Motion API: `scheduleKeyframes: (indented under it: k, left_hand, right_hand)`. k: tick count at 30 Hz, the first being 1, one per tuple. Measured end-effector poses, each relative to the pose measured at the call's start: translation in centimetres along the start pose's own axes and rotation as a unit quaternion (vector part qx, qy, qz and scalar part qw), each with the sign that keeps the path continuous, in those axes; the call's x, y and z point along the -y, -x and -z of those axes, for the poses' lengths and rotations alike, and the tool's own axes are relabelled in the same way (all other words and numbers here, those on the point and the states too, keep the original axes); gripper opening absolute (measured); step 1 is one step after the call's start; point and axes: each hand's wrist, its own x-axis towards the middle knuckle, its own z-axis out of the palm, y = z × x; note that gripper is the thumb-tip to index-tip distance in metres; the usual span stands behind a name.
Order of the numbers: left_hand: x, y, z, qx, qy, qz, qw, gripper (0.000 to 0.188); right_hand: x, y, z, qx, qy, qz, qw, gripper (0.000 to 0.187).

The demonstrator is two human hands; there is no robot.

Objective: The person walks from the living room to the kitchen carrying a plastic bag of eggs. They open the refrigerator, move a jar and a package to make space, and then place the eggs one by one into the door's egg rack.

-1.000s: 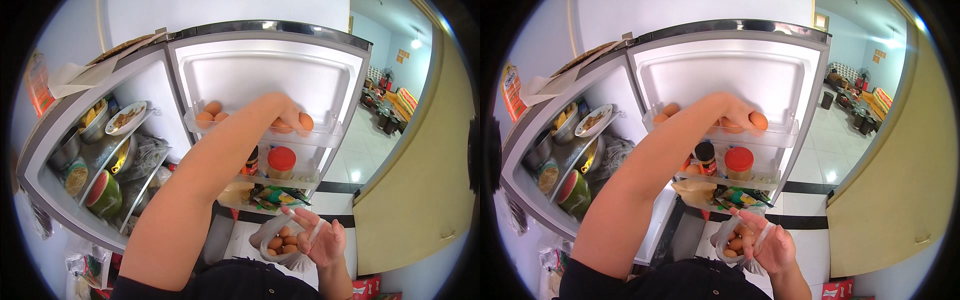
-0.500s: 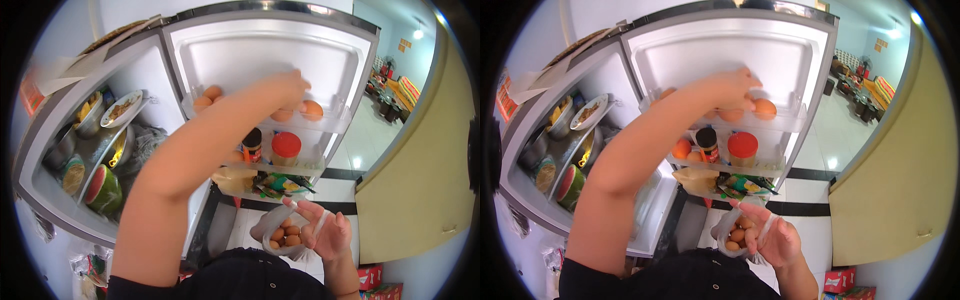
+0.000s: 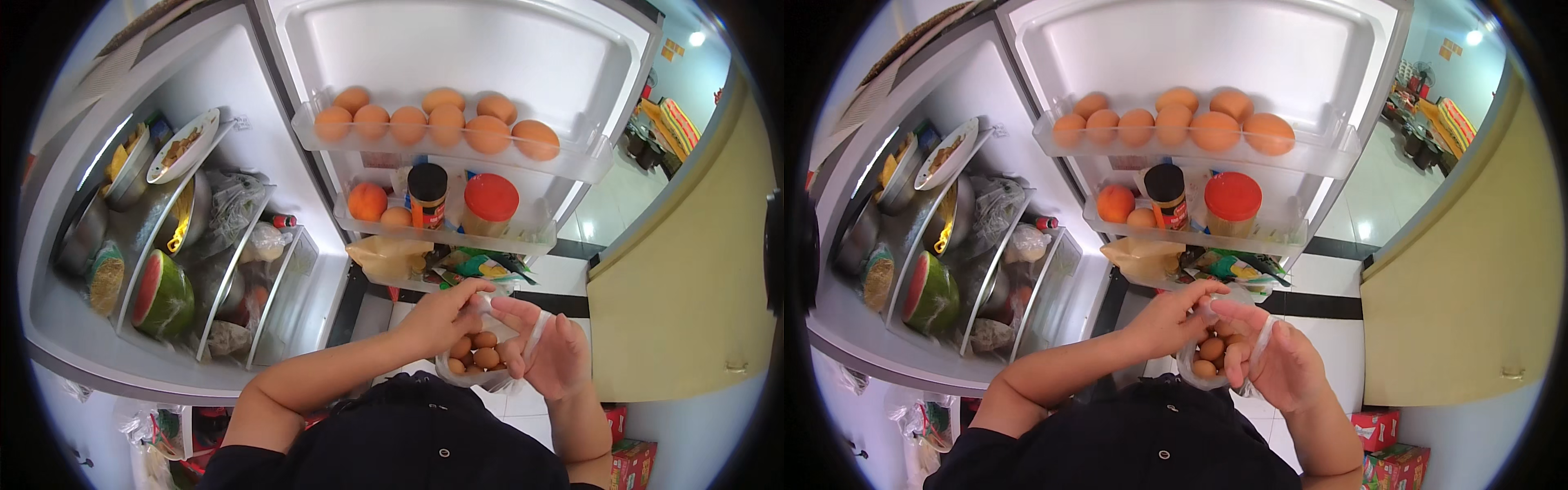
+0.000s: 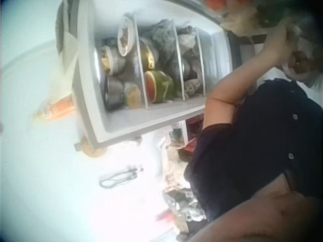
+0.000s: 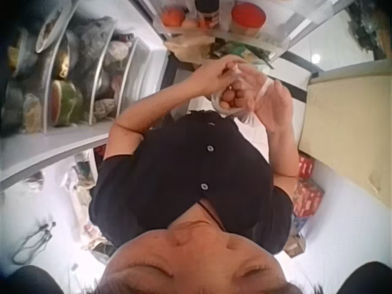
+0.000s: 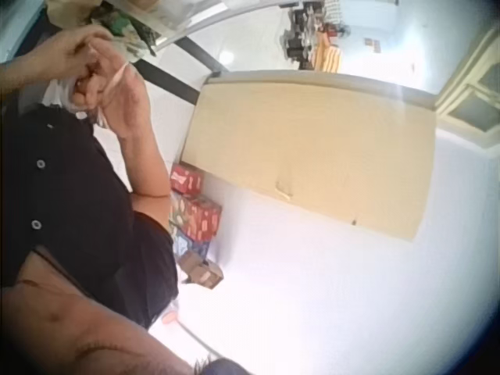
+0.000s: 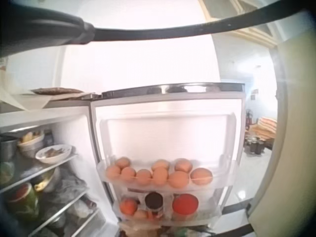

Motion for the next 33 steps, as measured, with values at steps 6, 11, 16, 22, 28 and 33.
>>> scheduleKeyframes:
  k: [6, 11, 16, 22, 28, 33]
  left_hand:
    - [6.0, 1.0, 2.8, -0.173, 0.142, 0.011, 0.975, 0.028]
    - [9.7, 4.6, 5.2, -0.183, 0.324, 0.105, 0.922, 0.032]
    - [13.4, 6.7, 5.8, -0.144, 0.365, 0.199, 0.898, 0.036]
    - [12.6, 6.4, 4.1, -0.215, -0.013, 0.025, 0.976, 0.028]
    - [8.3, 2.2, -1.0, 0.258, 0.162, -0.007, 0.952, 0.016]
    - [16.3, -2.8, -8.5, 0.244, -0.174, -0.127, 0.946, 0.039]
  right_hand:
    - [2.6, 1.7, -2.3, -0.124, 0.191, -0.072, 0.971, 0.065]
    - [1.8, 3.3, -2.1, -0.211, 0.214, -0.093, 0.949, 0.055]
    - [0.1, 2.1, -2.8, -0.168, 0.183, -0.101, 0.963, 0.062]
    - [-1.4, 2.4, -2.5, -0.164, 0.166, -0.086, 0.969, 0.070]
    - [-1.3, 2.6, -2.5, -0.150, 0.165, -0.084, 0.971, 0.067]
    - [-0.7, 2.9, -2.4, -0.123, 0.205, -0.055, 0.970, 0.078]
